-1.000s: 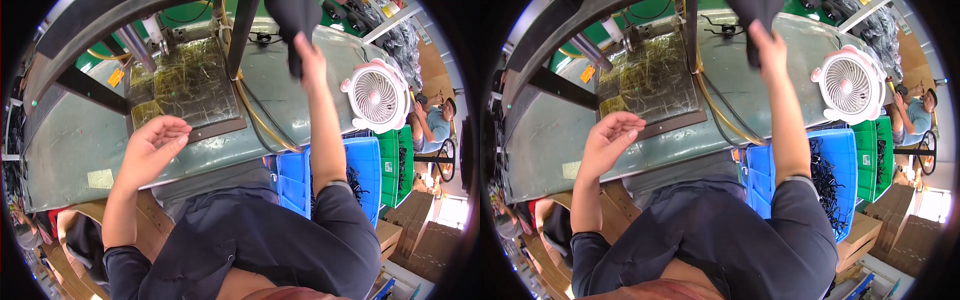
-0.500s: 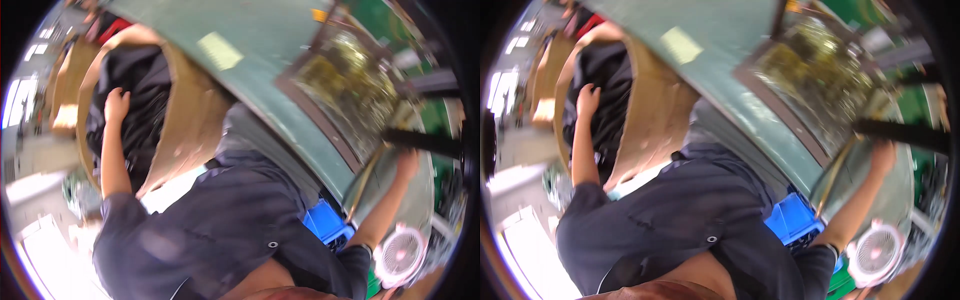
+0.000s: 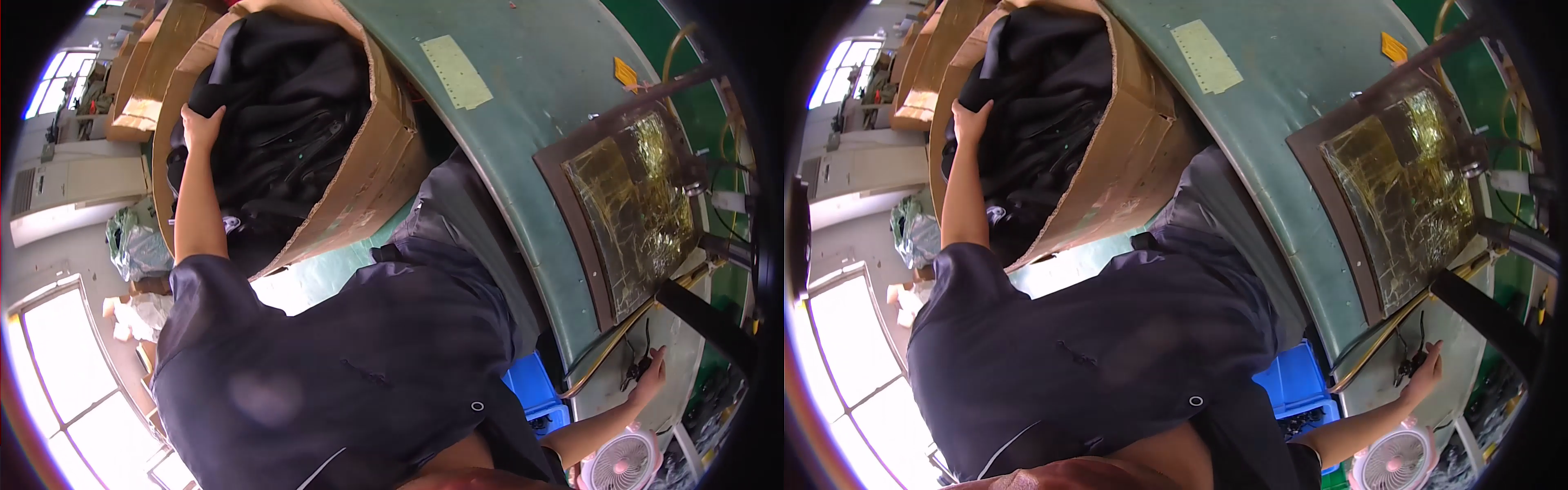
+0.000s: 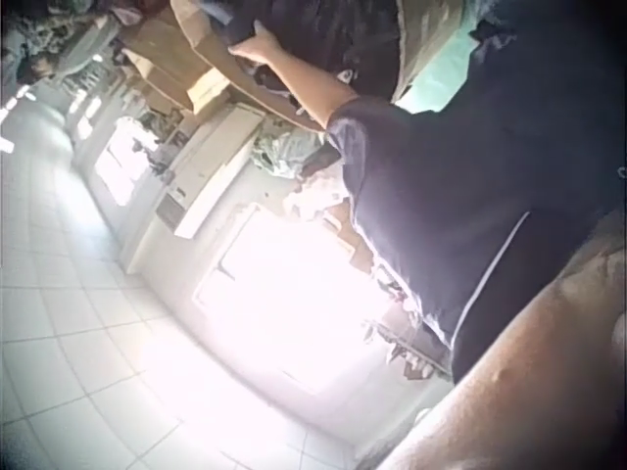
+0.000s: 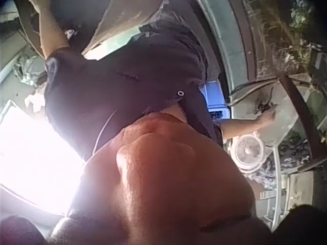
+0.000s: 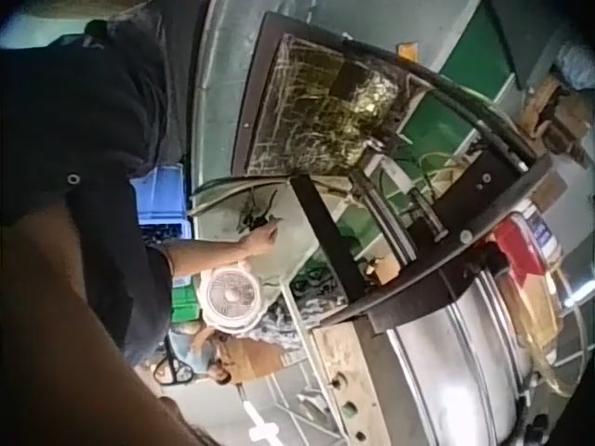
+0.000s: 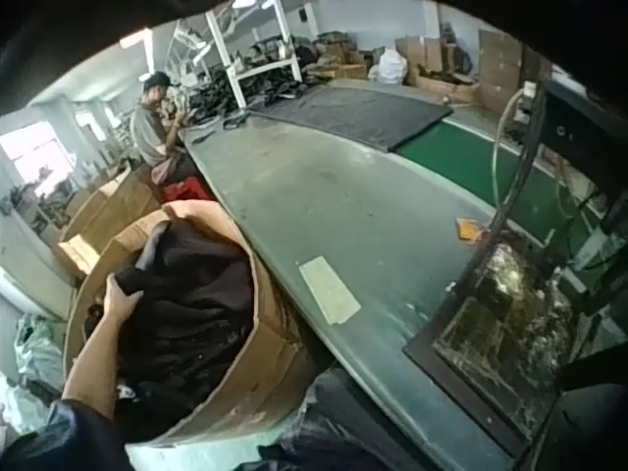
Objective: Assemble bicycle seats by attaching metal frames to the seat cushions using a press machine.
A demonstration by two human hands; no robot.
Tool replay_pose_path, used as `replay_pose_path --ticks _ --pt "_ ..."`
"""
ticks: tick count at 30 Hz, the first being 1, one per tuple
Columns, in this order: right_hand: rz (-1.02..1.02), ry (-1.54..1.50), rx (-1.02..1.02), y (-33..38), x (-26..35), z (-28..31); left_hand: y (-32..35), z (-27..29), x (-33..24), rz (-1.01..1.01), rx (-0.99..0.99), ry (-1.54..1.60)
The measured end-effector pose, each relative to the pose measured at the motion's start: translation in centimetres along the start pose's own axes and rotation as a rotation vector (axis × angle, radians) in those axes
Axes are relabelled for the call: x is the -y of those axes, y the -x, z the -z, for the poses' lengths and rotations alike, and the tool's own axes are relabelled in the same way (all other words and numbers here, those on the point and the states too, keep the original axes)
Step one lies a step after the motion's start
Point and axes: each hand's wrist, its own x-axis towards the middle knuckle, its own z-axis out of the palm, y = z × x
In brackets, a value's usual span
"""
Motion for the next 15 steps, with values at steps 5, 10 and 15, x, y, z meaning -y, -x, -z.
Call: replay_pose_path --ticks 5,10,15 --pt "0.328 -0.004 0.047 5.1 -1.0 -1.3 -3.4 4.6 -8.8 0.049 0.216 0.157" --pt "0.472 0.070 -0.021 7.2 -0.4 -3.0 -3.0 18.3 -20.3 0.031 0.219 0.589" --pt "0.371 -0.068 -0.149 6.9 -2.6 -3.4 7.2 26.9 -32.3 -0.587 -0.140 0.738"
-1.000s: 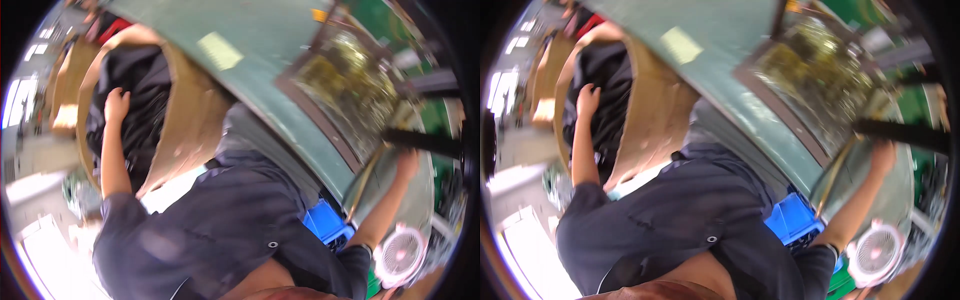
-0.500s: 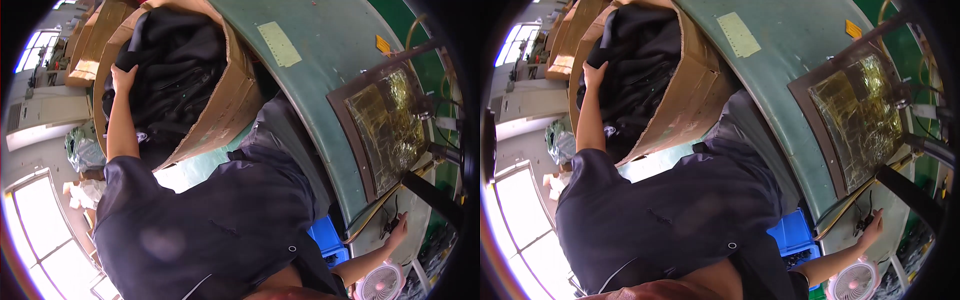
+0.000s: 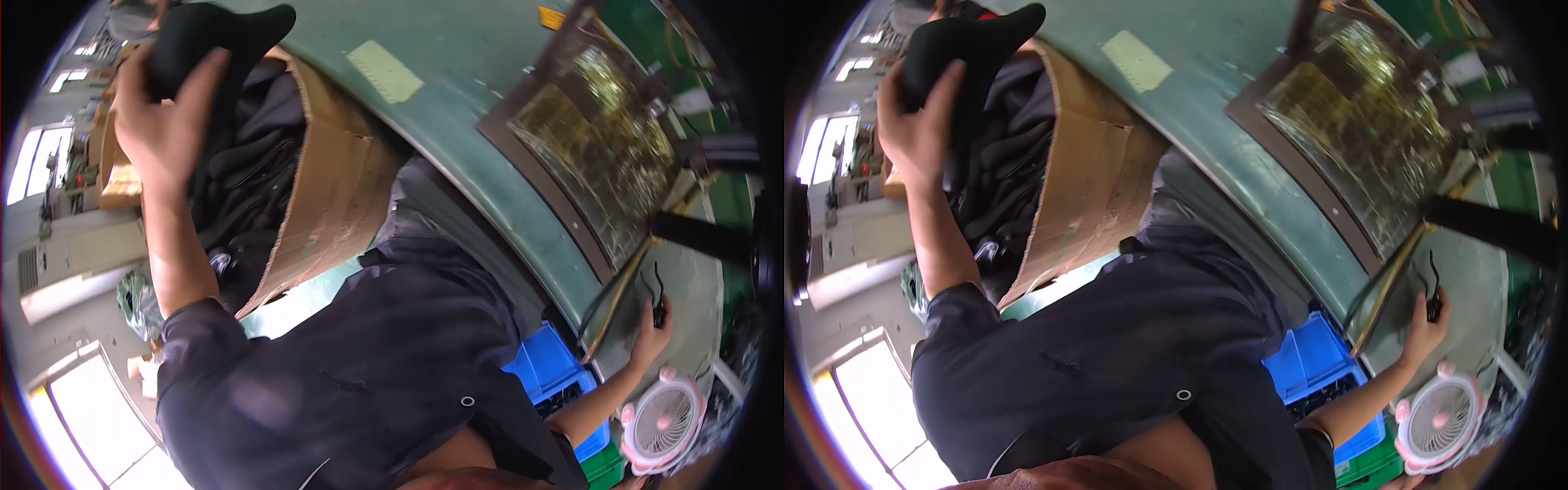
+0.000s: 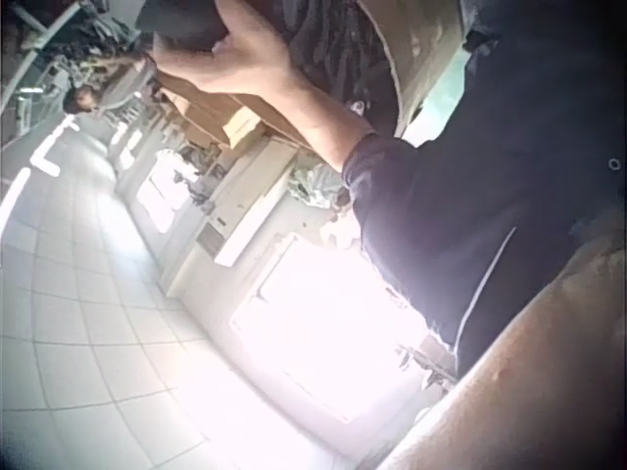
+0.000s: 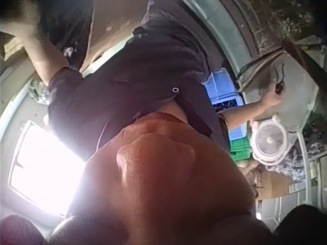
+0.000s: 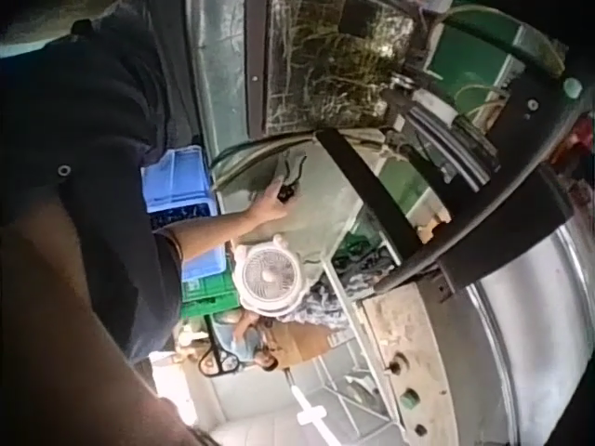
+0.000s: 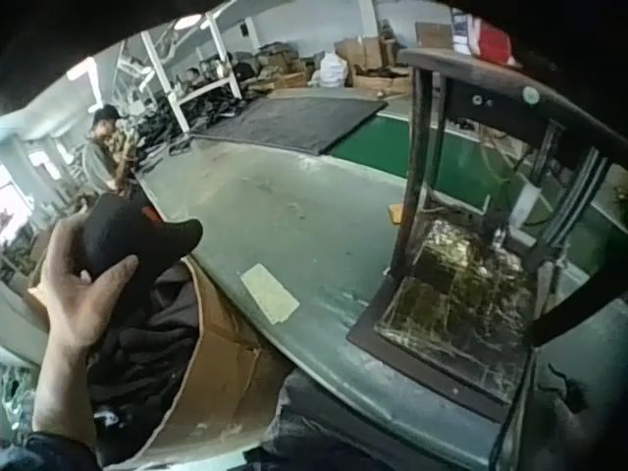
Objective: Assemble bicycle seats by attaching metal frames to the seat cushions using a press machine.
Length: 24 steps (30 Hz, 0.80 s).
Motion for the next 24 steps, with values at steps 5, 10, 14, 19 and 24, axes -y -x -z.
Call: replay_pose_path --ticks 5,10,14,19,24 --pt "-0.125 -0.444 -0.257 2.7 2.6 0.5 7.2 -7.0 -9.2 -0.925 0.194 0.382" --pt "0.119 -0.658 -0.245 6.1 6.5 0.7 13.2 -15.8 -16.7 -1.229 0.163 0.808" --pt "0.097 -0.404 -0.266 8.5 9.9 -0.2 15.5 -19.2 -16.8 -1.242 0.494 0.814" --pt "0.472 -0.217 -0.113 7.3 15.9 -2.9 15.8 -20.8 -17.8 -0.684 0.320 0.753" --pt "0.777 -0.188 -0.017 5.0 20.4 -7.3 16.2 -23.7 -19.6 -0.272 0.620 0.844"
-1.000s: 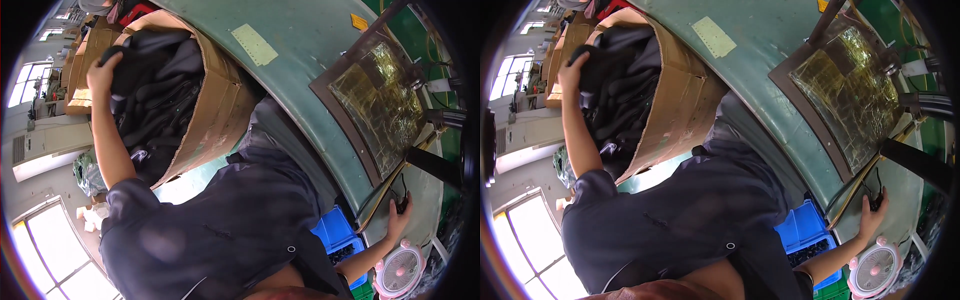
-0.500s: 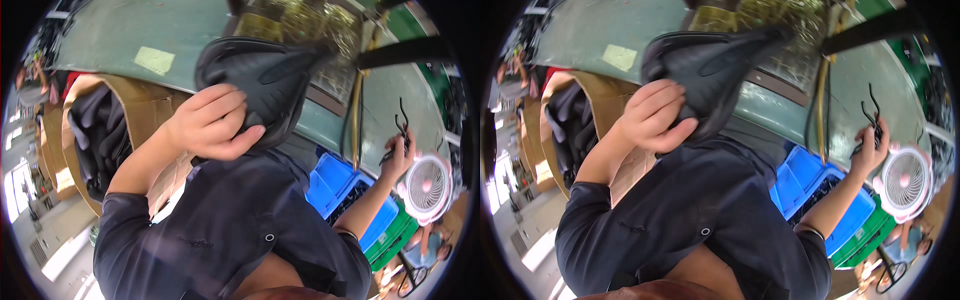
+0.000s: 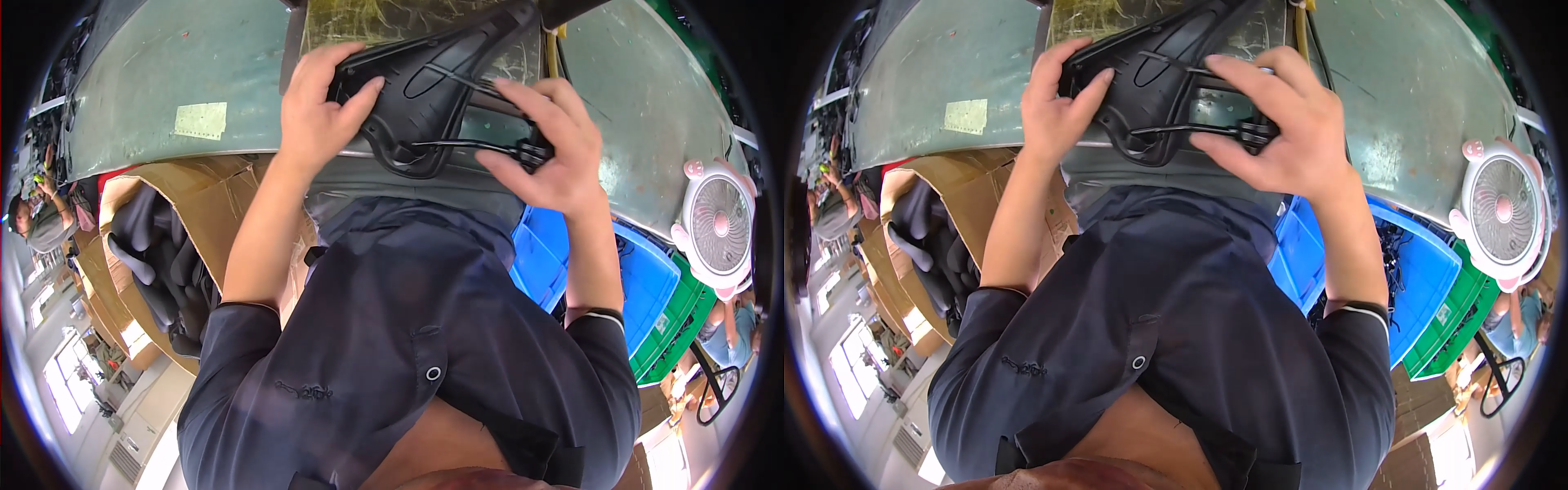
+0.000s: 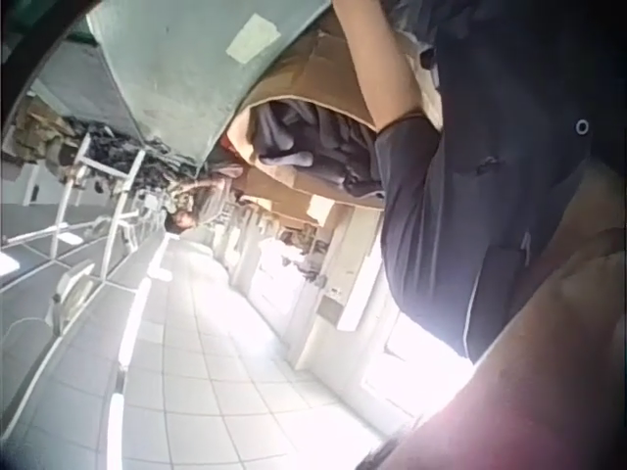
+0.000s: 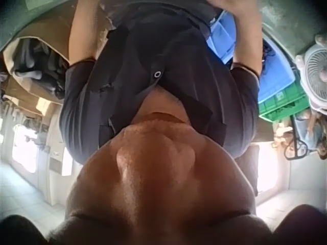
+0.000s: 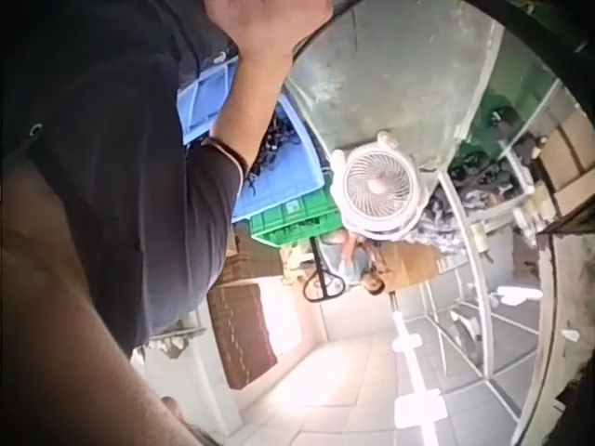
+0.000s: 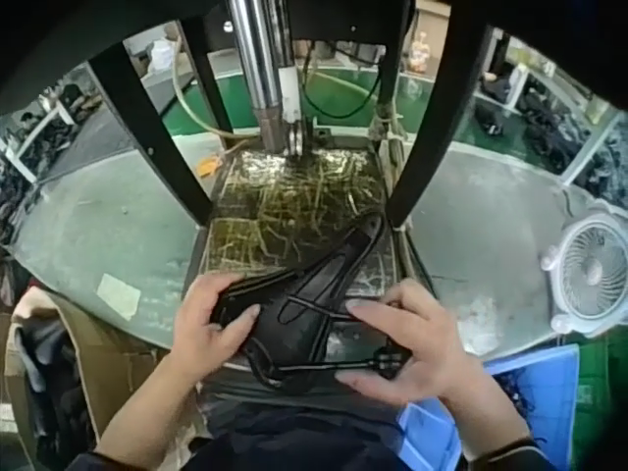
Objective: Assemble bicycle seats by attaching metal frames to the seat cushions using a press machine.
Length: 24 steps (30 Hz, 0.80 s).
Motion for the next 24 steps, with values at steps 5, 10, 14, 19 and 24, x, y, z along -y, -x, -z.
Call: replay_pose_path --ticks 5,10,14,19,24 --pt "-0.004 0.037 0.065 0.4 0.9 -2.0 -2.9 0.3 0.2 -0.274 0.129 0.064" --pt "-0.022 0.093 0.030 -0.1 0.9 -3.9 -0.4 -2.7 0.9 -0.016 -0.120 0.429" --pt "-0.052 0.126 0.064 -0.4 0.8 -4.0 -0.5 -3.4 1.0 0.008 -0.192 0.552" --pt "-0.053 0.156 0.122 -0.6 0.8 -3.4 -0.3 -3.4 1.3 0.019 -0.197 0.490" --pt "-0.029 0.149 0.177 -1.2 1.3 -3.3 -0.5 -4.2 1.5 0.024 -0.230 0.526"
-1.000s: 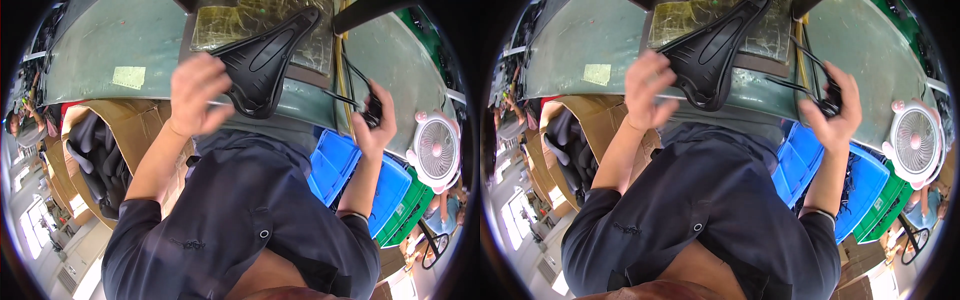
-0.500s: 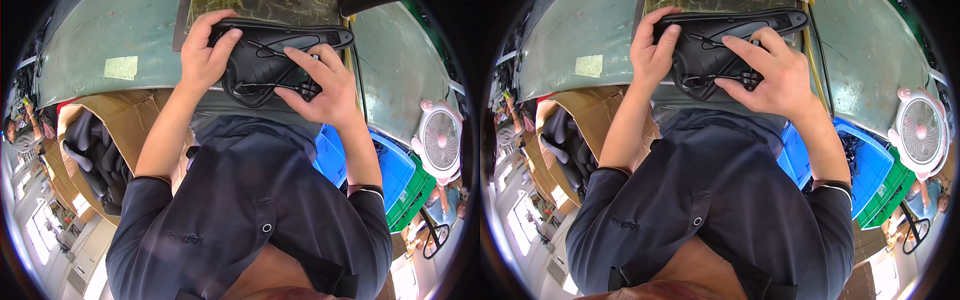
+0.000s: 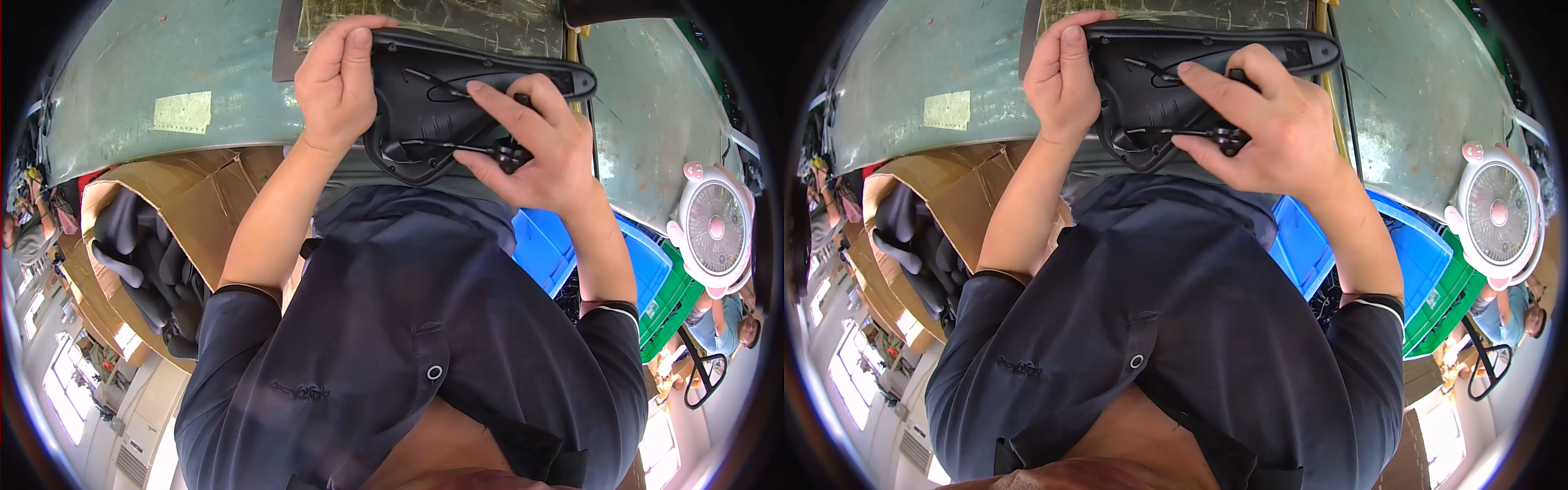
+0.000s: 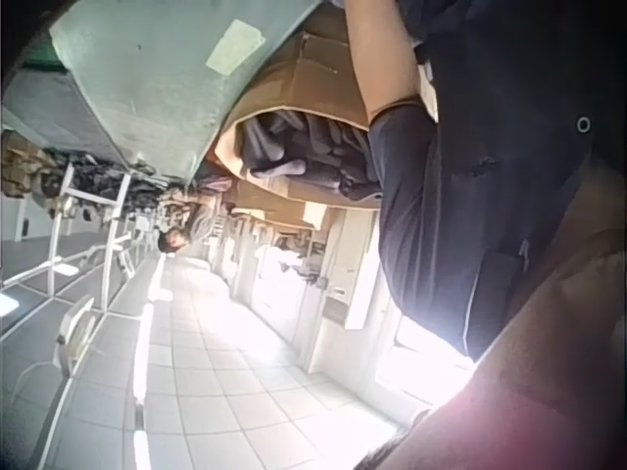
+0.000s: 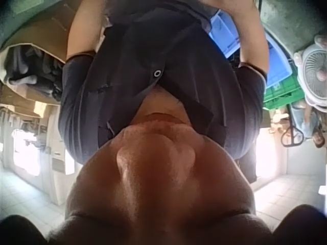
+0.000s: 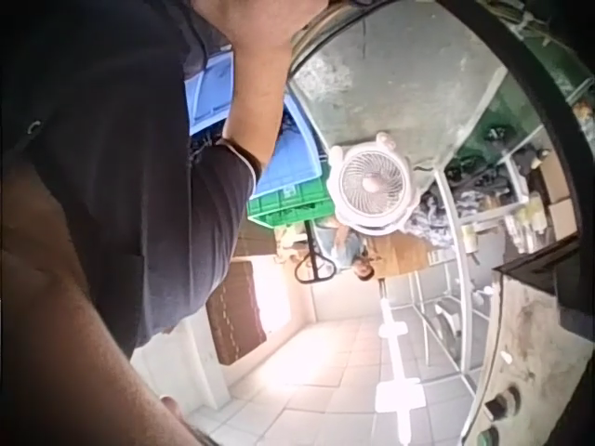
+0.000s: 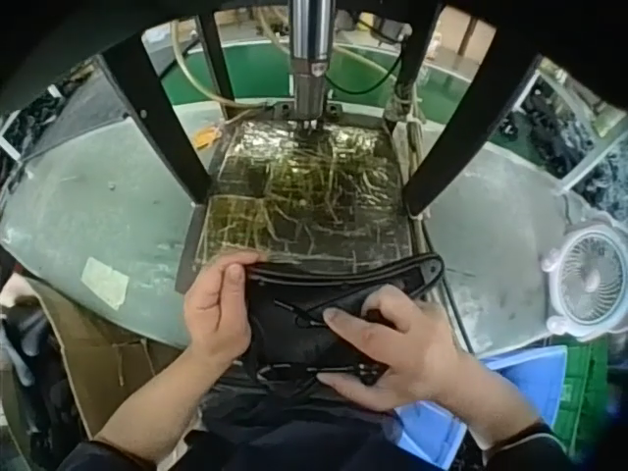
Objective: Assemble bicycle seats by attaching metal frames to the seat cushions using a press machine.
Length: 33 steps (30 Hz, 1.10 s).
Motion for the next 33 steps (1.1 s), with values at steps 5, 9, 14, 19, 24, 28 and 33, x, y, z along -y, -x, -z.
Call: replay_pose_path --ticks 5,9,14,19,24,28,33 --pt "0.057 -0.006 0.051 -1.2 0.6 -0.3 0.0 -0.2 0.1 -0.047 0.095 -0.134" --pt "0.077 -0.010 0.089 -1.5 0.4 -0.3 0.1 -0.1 0.3 -0.015 0.091 -0.106" --pt "0.091 -0.031 0.114 -2.1 0.1 -0.2 -0.7 0.4 -0.4 -0.121 0.218 -0.277" --pt "0.165 -0.096 0.122 -3.5 -1.9 -0.6 -1.0 -0.1 -1.1 -0.101 0.205 -0.281" --pt "0.220 -0.128 0.117 -2.8 -2.5 -0.4 -1.4 0.3 -2.0 -0.186 0.315 -0.325" --pt "0.405 -0.087 0.190 -5.7 -2.9 3.4 -2.6 1.4 -4.1 -0.557 0.541 -0.432" --pt "0.028 0.021 -0.185 -6.8 -2.1 3.1 -2.2 -0.5 -4.9 -0.429 0.143 -0.640"
